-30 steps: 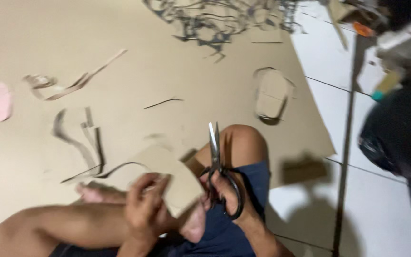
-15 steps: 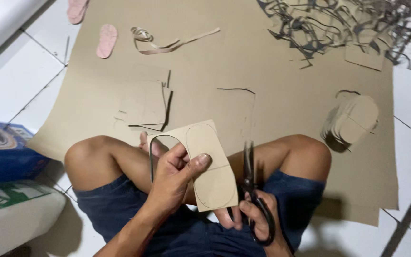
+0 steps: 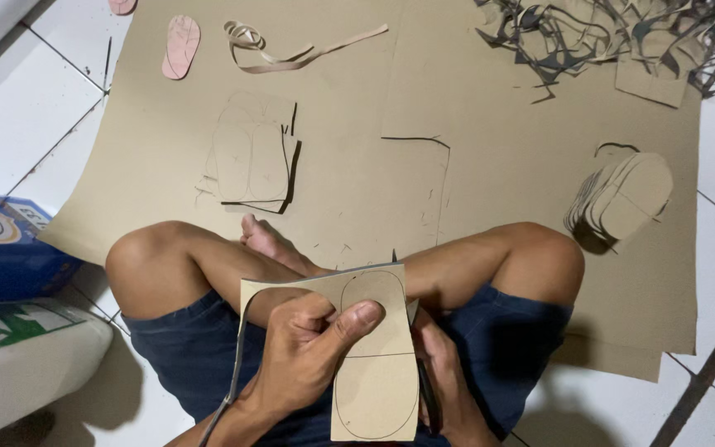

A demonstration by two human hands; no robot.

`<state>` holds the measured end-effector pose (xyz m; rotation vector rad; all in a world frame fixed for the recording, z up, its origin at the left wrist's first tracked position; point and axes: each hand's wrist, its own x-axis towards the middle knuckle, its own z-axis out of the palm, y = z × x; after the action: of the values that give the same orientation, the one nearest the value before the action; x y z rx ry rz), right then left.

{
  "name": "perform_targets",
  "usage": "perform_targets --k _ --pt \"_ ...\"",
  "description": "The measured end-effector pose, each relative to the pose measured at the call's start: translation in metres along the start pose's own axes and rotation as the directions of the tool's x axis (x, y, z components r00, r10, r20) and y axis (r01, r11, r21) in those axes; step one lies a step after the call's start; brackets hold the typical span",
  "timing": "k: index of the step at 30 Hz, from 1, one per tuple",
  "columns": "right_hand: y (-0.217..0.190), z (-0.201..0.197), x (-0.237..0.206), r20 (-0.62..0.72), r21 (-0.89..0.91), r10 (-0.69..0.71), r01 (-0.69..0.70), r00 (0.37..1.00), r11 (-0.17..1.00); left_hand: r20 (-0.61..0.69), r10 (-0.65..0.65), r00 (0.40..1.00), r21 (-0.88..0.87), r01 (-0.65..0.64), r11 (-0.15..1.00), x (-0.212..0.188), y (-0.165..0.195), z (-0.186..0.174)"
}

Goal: The person sits on the floor and cuts sandal sole shapes out of a large sheet of stiff board using scissors, following drawn outlines. They trim around each sole outline, set finished cutouts on the floor beside them, and continue cutting additional soles one after another.

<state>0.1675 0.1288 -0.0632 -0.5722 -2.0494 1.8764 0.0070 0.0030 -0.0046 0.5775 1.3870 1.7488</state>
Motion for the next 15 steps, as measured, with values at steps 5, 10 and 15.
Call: perform_targets --k 5,10,15 --pt "-0.006 0.004 -0.004 -0.010 0.227 0.143 -0.137 0.990 0.964 -0.015 0.026 1.000 0.042 -0.025 0.999 -0.001 0.003 0.002" --pt "-0.006 0.004 -0.008 -0.078 0.019 0.072 -0.071 0.994 0.997 -0.098 -0.079 0.992 0.333 0.107 0.937 -0.003 -0.005 -0.004" --pt "-0.002 0.003 -0.012 -0.082 -0.010 -0.058 0.058 0.995 0.998 -0.047 0.005 0.999 0.152 0.002 0.988 -0.008 -0.006 -0.003"
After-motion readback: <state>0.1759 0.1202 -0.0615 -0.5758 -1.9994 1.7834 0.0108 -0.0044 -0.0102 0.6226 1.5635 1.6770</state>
